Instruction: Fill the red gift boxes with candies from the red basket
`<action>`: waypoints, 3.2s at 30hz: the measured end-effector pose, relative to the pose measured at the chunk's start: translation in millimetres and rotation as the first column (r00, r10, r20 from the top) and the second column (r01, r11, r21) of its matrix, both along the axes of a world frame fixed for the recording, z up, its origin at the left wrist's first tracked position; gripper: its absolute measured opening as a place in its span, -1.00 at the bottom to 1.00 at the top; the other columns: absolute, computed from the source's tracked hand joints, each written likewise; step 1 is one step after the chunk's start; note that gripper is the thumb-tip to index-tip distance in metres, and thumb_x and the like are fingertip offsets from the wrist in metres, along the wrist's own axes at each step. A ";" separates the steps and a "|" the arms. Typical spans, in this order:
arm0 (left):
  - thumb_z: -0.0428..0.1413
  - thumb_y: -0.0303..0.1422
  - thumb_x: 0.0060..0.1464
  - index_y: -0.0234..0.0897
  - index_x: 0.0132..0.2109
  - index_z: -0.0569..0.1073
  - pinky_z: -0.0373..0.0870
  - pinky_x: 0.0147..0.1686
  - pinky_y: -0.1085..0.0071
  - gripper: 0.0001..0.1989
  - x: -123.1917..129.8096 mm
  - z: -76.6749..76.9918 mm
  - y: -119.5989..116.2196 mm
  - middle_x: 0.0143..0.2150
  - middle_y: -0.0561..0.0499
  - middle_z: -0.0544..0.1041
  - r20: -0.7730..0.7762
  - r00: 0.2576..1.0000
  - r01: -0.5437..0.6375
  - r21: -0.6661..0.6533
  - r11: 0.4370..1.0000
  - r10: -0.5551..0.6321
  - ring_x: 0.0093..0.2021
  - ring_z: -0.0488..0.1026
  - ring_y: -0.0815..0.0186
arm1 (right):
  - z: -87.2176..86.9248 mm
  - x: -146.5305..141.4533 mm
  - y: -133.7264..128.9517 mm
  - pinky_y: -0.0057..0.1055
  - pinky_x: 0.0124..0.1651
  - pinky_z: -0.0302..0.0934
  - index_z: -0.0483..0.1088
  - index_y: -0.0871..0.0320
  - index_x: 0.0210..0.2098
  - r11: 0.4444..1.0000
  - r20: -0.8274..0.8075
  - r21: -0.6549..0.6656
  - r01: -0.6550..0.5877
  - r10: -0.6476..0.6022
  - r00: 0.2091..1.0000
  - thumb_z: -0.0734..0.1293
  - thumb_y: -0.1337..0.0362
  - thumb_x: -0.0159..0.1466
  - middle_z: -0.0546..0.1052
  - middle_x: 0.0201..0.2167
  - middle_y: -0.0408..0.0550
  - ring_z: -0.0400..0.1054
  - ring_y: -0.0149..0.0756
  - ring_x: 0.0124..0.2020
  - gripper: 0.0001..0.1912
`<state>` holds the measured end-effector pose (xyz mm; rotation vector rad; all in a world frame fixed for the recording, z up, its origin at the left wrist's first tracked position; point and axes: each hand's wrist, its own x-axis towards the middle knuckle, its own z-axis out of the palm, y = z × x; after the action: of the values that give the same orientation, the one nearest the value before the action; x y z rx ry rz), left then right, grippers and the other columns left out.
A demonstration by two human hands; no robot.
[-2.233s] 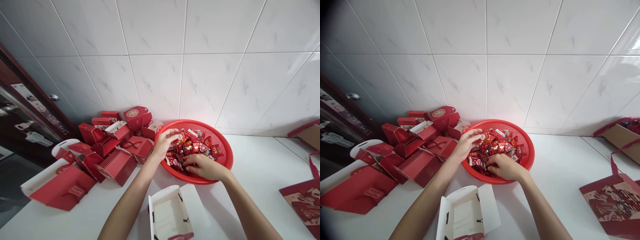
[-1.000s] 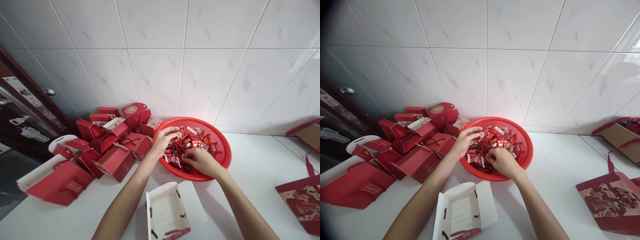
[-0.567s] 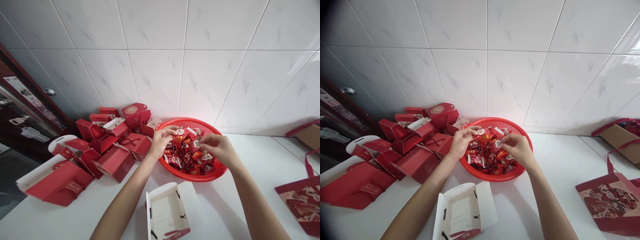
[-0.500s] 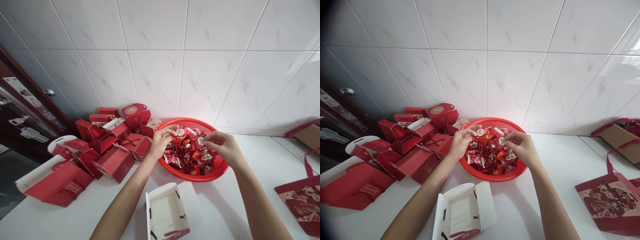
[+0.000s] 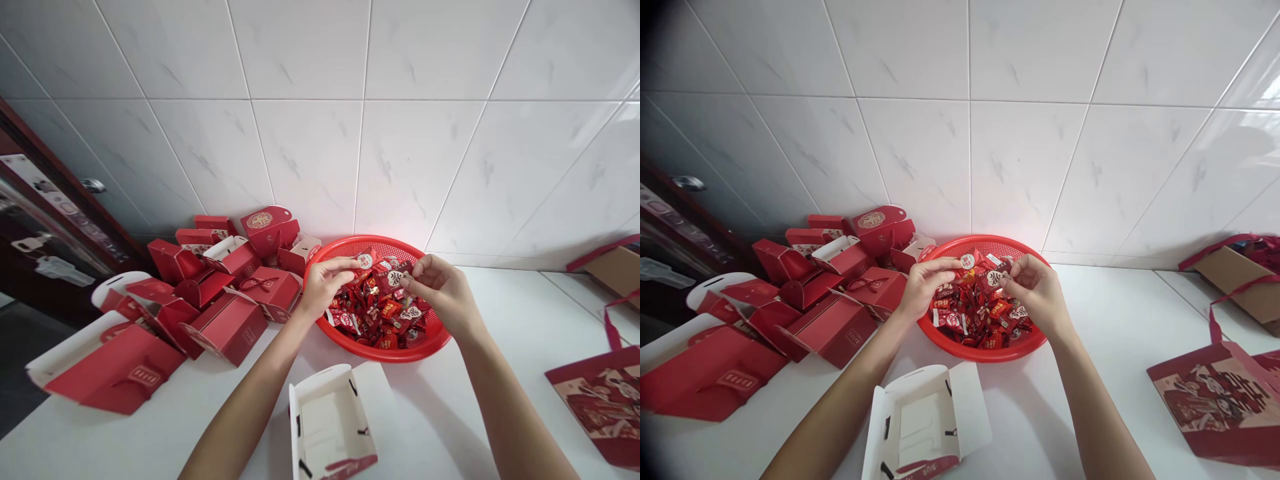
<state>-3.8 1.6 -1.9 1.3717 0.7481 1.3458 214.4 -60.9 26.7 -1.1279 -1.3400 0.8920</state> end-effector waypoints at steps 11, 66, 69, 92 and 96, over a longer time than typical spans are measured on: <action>0.48 -0.23 -0.18 -0.24 -0.25 0.71 0.57 -0.06 0.26 -0.69 2.5 0.0 -1.4 -0.14 -0.09 0.71 -0.028 0.999 0.035 0.021 0.999 -0.034 -0.13 0.64 0.13 | -14.7 -26.4 2.9 -0.19 -0.18 0.52 0.26 0.06 -0.42 0.998 -0.011 -0.016 -0.064 0.063 0.998 0.55 -0.03 0.11 0.50 -0.40 -0.12 0.58 -0.16 -0.34 -0.56; 0.47 -0.29 -0.15 -0.20 -0.15 0.67 0.54 -0.25 0.37 -0.64 2.0 -5.4 4.6 -0.11 -0.02 0.67 -0.005 0.997 0.075 -0.013 0.997 -0.075 -0.31 0.56 0.29 | -14.5 -9.3 25.8 -0.36 -0.34 0.39 0.52 0.10 -0.19 0.983 -0.125 -0.106 -0.148 0.134 0.983 0.58 0.01 0.12 0.61 -0.33 -0.12 0.51 -0.29 -0.40 -0.61; 0.47 -0.31 -0.18 -0.21 -0.14 0.66 0.54 -0.27 0.36 -0.62 2.0 -4.7 4.1 -0.11 -0.03 0.67 -0.004 0.997 0.078 -0.026 0.997 -0.078 -0.31 0.57 0.28 | -14.1 -14.4 23.0 -0.32 -0.28 0.43 0.53 0.09 -0.20 0.992 -0.072 -0.052 -0.119 0.115 0.991 0.56 0.00 0.15 0.61 -0.29 -0.09 0.53 -0.26 -0.35 -0.63; 0.46 -0.38 -0.44 -0.28 -0.33 0.59 0.46 -0.39 0.47 -0.61 1.6 3.6 13.4 -0.43 0.14 0.56 0.361 0.904 -0.131 -0.275 0.953 0.228 -0.48 0.44 0.46 | -41.5 38.6 53.0 0.04 0.35 0.19 0.48 0.11 0.24 0.969 0.772 -0.245 -0.020 0.208 0.600 0.42 0.30 0.20 0.51 0.26 0.16 0.29 0.19 0.34 -0.41; 0.47 -0.37 -0.42 -0.27 -0.32 0.58 0.47 -0.39 0.47 -0.61 1.8 4.5 12.7 -0.44 0.14 0.56 0.349 0.912 -0.119 -0.271 0.955 0.213 -0.49 0.43 0.46 | -34.8 39.9 48.6 -0.10 0.17 0.35 0.60 0.06 0.01 0.929 0.771 -0.324 -0.178 0.368 0.519 0.40 0.36 0.16 0.63 0.00 0.05 0.47 0.06 0.10 -0.59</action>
<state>-2.0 14.3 2.6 0.8341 0.7517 1.5374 254.4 -12.3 -8.1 -1.6356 -2.3099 0.7379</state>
